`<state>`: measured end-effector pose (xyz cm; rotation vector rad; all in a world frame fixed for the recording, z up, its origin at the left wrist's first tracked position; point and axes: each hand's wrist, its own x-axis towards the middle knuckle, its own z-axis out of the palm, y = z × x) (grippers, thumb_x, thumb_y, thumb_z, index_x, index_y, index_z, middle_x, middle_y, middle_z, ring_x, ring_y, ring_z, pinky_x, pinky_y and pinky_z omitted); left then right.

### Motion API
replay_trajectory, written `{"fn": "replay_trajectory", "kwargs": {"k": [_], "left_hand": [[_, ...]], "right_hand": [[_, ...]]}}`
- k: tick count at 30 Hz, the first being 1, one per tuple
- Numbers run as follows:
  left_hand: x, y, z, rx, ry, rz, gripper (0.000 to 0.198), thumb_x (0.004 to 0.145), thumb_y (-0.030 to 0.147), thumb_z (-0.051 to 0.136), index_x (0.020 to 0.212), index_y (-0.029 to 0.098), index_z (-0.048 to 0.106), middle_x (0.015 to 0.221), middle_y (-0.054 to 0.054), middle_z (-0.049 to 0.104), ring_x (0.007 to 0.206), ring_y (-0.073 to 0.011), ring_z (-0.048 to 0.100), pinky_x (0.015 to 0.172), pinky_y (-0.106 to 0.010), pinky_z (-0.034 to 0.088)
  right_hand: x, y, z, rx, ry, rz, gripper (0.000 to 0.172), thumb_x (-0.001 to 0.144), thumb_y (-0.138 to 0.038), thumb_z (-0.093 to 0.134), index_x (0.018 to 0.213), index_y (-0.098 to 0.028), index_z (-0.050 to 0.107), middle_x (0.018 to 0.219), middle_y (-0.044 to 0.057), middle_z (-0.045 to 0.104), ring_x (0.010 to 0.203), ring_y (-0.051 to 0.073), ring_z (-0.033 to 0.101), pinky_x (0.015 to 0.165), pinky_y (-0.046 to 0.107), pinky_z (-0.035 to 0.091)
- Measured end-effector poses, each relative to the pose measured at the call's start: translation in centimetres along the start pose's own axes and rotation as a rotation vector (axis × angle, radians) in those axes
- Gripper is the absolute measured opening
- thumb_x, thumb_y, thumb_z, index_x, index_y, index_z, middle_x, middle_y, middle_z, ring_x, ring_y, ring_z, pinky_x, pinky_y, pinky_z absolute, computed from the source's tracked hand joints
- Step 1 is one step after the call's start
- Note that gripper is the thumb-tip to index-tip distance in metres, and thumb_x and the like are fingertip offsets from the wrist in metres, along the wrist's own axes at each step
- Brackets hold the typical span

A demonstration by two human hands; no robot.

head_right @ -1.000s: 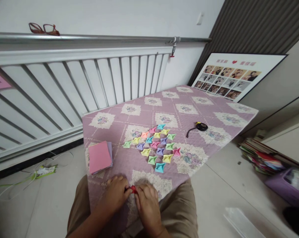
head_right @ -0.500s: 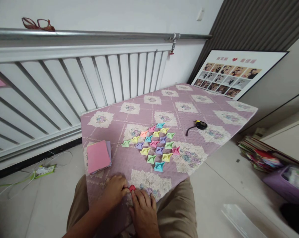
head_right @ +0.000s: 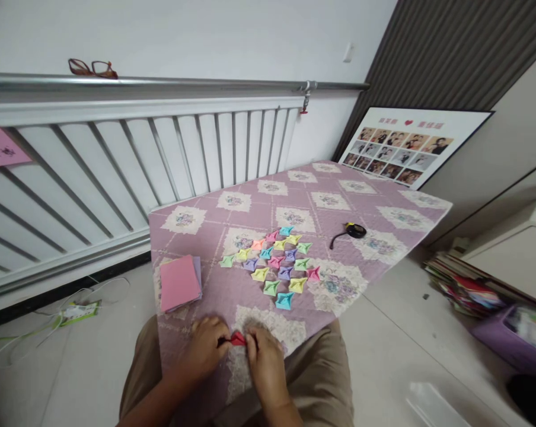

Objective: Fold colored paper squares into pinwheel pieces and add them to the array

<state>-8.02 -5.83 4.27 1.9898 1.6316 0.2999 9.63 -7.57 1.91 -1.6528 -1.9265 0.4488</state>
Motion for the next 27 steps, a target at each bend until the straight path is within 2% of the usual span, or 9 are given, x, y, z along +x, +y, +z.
{"fn": "replay_trajectory", "kwargs": {"k": [3,7,12,20,23,27], "left_hand": [[-0.4,0.2,-0.1,-0.004,-0.005,-0.009,0.011,0.082,0.022,0.055,0.085,0.024,0.065,0.098,0.0,0.063,0.099,-0.0216,0.051,0.086,-0.037,0.026],[-0.8,0.2,-0.4,-0.036,-0.003,-0.001,0.011,0.079,0.029,0.061,0.088,0.024,0.064,0.1,-0.001,0.063,0.099,-0.0223,0.051,0.086,-0.037,0.026],[-1.1,0.0,-0.5,-0.061,0.003,0.04,0.01,0.084,0.027,0.055,0.087,0.023,0.064,0.097,0.0,0.064,0.097,-0.0209,0.051,0.085,-0.037,0.026],[-0.5,0.0,0.7,0.036,0.004,0.138,0.012,0.085,0.02,0.053,0.086,0.023,0.065,0.095,-0.002,0.062,0.096,-0.0211,0.05,0.086,-0.038,0.027],[-0.6,0.0,0.3,-0.026,0.029,0.184,0.014,0.086,0.017,0.051,0.083,0.021,0.064,0.091,-0.002,0.061,0.091,-0.0196,0.051,0.081,-0.034,0.032],[-0.8,0.0,-0.4,-0.228,0.083,0.216,0.015,0.084,0.016,0.049,0.079,0.02,0.062,0.087,-0.002,0.059,0.084,-0.0171,0.052,0.074,-0.029,0.036]], "right_hand": [[1.0,-0.3,-0.3,-0.004,-0.038,-0.026,0.014,0.088,-0.023,0.051,0.085,-0.02,0.064,0.081,0.004,0.069,0.078,0.021,0.065,0.071,0.031,0.046],[0.8,-0.6,-0.3,-0.025,-0.067,-0.04,0.003,0.08,-0.02,0.062,0.081,-0.021,0.064,0.081,0.004,0.067,0.079,0.022,0.062,0.07,0.031,0.042],[0.2,-0.7,-0.5,-0.044,-0.101,-0.057,0.009,0.076,-0.012,0.064,0.076,-0.022,0.064,0.081,0.003,0.065,0.08,0.022,0.06,0.071,0.031,0.038],[0.7,-0.2,-0.8,-0.025,-0.161,-0.16,0.013,0.075,-0.008,0.063,0.074,-0.021,0.063,0.078,0.003,0.062,0.078,0.021,0.056,0.072,0.03,0.039],[1.0,-0.1,-1.0,0.008,-0.173,-0.209,0.013,0.076,-0.007,0.061,0.072,-0.02,0.061,0.077,0.003,0.061,0.077,0.019,0.056,0.07,0.028,0.041],[1.4,-0.3,-1.9,0.118,-0.164,-0.243,0.011,0.08,-0.012,0.057,0.073,-0.02,0.059,0.077,0.002,0.059,0.075,0.017,0.057,0.068,0.026,0.042]]}}
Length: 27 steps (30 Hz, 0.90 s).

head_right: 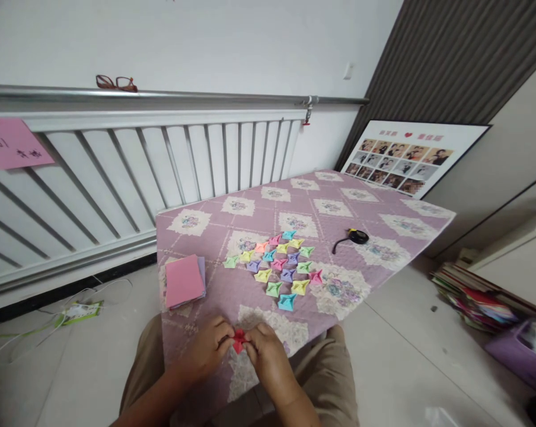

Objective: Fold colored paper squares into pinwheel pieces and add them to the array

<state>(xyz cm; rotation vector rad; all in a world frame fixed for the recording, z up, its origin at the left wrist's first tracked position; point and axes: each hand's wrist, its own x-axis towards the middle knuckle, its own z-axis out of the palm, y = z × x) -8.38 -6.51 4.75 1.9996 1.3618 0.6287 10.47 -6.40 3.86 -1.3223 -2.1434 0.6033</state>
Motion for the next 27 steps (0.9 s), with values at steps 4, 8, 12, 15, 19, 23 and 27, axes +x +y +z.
{"fn": "replay_trajectory", "kwargs": {"k": [4,8,12,15,19,23,27], "left_hand": [[-0.1,0.2,-0.3,-0.188,0.102,-0.033,0.01,0.081,0.018,0.05,0.074,0.019,0.058,0.079,-0.001,0.055,0.075,-0.0157,0.051,0.069,-0.027,0.036],[-0.2,0.4,-0.4,-0.406,0.168,-0.144,0.009,0.08,0.023,0.05,0.074,0.019,0.056,0.072,0.001,0.054,0.07,-0.0153,0.05,0.067,-0.027,0.036],[-0.3,0.1,0.2,-0.548,0.182,-0.239,0.01,0.08,0.027,0.049,0.077,0.019,0.055,0.067,0.004,0.05,0.064,-0.0137,0.046,0.062,-0.026,0.035],[-0.2,-0.6,0.9,-0.536,0.206,-0.27,0.005,0.078,0.023,0.049,0.075,0.02,0.052,0.064,0.006,0.045,0.061,-0.0122,0.043,0.059,-0.024,0.033],[0.0,-1.0,1.6,-0.355,0.192,-0.278,0.007,0.08,0.017,0.046,0.075,0.02,0.051,0.066,0.005,0.048,0.062,-0.0122,0.046,0.059,-0.023,0.034],[-0.1,-0.8,1.6,-0.14,0.146,-0.234,0.013,0.076,0.009,0.047,0.074,0.019,0.054,0.074,0.001,0.056,0.073,-0.0147,0.051,0.068,-0.026,0.038],[-0.5,-0.9,1.6,0.07,0.096,-0.129,0.018,0.073,0.005,0.048,0.077,0.019,0.059,0.086,-0.003,0.061,0.086,-0.0182,0.052,0.079,-0.03,0.037]], "right_hand": [[0.3,-0.5,-1.2,0.21,0.042,0.005,0.016,0.084,-0.018,0.054,0.069,-0.021,0.058,0.071,0.0,0.055,0.069,0.016,0.054,0.064,0.025,0.041],[0.4,-0.9,-1.8,0.376,0.108,0.073,0.021,0.085,-0.03,0.055,0.066,-0.02,0.057,0.067,-0.001,0.052,0.065,0.015,0.051,0.062,0.025,0.04],[0.0,-0.5,-1.3,0.522,0.16,0.21,0.024,0.084,-0.041,0.055,0.072,-0.02,0.057,0.065,-0.002,0.049,0.061,0.014,0.048,0.058,0.023,0.04],[-0.3,0.1,-0.6,0.498,0.176,0.25,0.026,0.083,-0.044,0.054,0.074,-0.02,0.056,0.063,-0.004,0.047,0.057,0.012,0.046,0.054,0.022,0.04],[-0.6,0.8,0.0,0.361,0.193,0.209,0.024,0.084,-0.039,0.05,0.07,-0.02,0.054,0.061,-0.003,0.05,0.056,0.013,0.049,0.053,0.022,0.041],[-0.7,1.0,0.5,0.28,0.182,0.17,0.016,0.082,-0.029,0.05,0.07,-0.021,0.056,0.064,-0.001,0.056,0.061,0.015,0.053,0.058,0.024,0.043],[-0.7,1.3,0.8,0.191,0.149,0.105,0.012,0.076,-0.018,0.051,0.068,-0.022,0.058,0.068,0.002,0.06,0.067,0.019,0.056,0.064,0.029,0.044]]}}
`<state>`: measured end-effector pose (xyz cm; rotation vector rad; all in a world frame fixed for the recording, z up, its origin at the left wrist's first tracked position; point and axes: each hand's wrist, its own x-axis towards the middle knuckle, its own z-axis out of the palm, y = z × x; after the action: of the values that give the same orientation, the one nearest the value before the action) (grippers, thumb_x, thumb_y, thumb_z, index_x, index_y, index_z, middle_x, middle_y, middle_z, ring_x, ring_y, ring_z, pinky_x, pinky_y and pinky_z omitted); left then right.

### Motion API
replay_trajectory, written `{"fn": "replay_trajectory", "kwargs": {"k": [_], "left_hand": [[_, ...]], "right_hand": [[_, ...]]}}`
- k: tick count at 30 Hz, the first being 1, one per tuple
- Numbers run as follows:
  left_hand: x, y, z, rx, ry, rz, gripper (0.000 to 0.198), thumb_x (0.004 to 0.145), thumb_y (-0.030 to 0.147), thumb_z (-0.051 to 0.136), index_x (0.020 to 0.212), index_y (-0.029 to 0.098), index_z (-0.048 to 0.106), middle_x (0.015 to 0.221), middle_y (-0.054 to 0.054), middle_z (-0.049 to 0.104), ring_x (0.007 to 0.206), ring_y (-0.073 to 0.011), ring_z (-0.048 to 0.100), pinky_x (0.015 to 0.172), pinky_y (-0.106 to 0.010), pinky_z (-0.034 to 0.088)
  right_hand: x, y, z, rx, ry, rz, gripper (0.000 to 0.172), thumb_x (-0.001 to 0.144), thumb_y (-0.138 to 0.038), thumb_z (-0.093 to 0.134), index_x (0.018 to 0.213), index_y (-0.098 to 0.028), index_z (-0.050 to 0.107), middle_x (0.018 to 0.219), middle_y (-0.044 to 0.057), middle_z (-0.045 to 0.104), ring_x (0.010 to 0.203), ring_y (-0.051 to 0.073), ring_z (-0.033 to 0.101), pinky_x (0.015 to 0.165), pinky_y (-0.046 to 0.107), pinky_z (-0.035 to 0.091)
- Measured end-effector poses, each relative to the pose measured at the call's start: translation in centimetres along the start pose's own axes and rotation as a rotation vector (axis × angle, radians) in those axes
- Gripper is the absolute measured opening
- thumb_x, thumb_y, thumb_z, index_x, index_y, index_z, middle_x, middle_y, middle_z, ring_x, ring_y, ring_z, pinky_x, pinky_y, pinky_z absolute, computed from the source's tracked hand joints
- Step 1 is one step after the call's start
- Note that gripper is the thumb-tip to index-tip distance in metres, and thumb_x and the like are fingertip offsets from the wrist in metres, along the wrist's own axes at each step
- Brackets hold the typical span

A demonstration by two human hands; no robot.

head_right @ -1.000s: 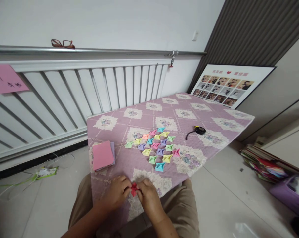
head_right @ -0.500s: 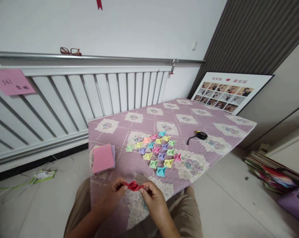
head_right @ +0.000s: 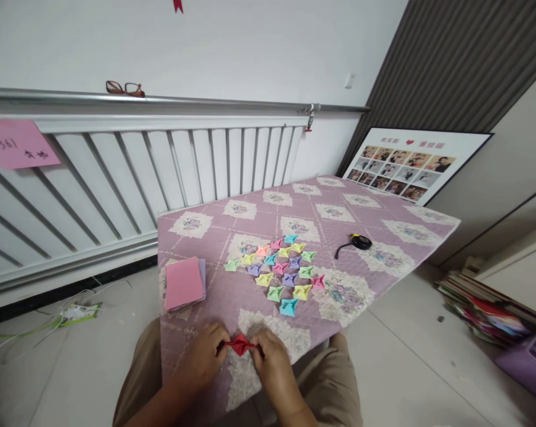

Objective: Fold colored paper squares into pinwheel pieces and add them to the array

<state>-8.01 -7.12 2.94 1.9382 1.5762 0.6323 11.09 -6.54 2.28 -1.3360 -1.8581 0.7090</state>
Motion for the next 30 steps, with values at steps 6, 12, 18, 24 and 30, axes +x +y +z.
{"fn": "replay_trajectory", "kwargs": {"k": [6,12,18,24,30], "left_hand": [[-0.3,-0.5,0.6,0.099,-0.015,0.009,0.018,0.078,0.008,0.049,0.084,0.02,0.061,0.094,-0.003,0.06,0.091,-0.0191,0.051,0.082,-0.032,0.036],[-0.3,-0.2,0.6,0.083,-0.001,-0.014,0.019,0.077,0.007,0.047,0.082,0.02,0.06,0.091,-0.003,0.06,0.09,-0.0191,0.052,0.081,-0.032,0.036],[-0.3,-0.5,0.9,0.068,0.029,-0.016,0.02,0.075,0.006,0.047,0.08,0.02,0.06,0.091,-0.003,0.061,0.089,-0.0197,0.053,0.081,-0.033,0.037],[-0.5,-1.1,1.4,0.018,0.042,0.013,0.02,0.074,0.006,0.046,0.077,0.02,0.059,0.088,-0.003,0.06,0.087,-0.0197,0.053,0.079,-0.032,0.037],[-0.1,-1.2,1.7,0.051,0.03,0.001,0.021,0.073,0.005,0.045,0.077,0.02,0.059,0.088,-0.004,0.061,0.088,-0.0202,0.054,0.08,-0.032,0.038]], "right_hand": [[0.0,-1.2,-0.7,-0.118,-0.012,-0.112,0.03,0.074,-0.011,0.051,0.101,-0.021,0.062,0.108,0.01,0.063,0.105,0.024,0.057,0.091,0.039,0.045],[1.2,-3.9,0.0,-0.347,-0.105,-0.058,0.015,0.076,-0.011,0.056,0.08,-0.023,0.065,0.116,0.011,0.061,0.114,0.029,0.051,0.093,0.043,0.042],[2.2,-4.8,1.5,-0.609,-0.258,0.1,0.019,0.078,-0.011,0.057,0.079,-0.022,0.072,0.126,0.012,0.061,0.124,0.035,0.046,0.091,0.047,0.041],[2.3,-4.3,2.6,-0.709,-0.258,0.085,0.033,0.083,-0.005,0.051,0.098,-0.025,0.072,0.128,0.009,0.062,0.128,0.031,0.044,0.097,0.047,0.037],[2.7,-4.1,2.9,-0.724,-0.34,0.119,0.033,0.086,-0.006,0.049,0.104,-0.023,0.07,0.128,0.011,0.062,0.127,0.033,0.045,0.095,0.049,0.039]]}}
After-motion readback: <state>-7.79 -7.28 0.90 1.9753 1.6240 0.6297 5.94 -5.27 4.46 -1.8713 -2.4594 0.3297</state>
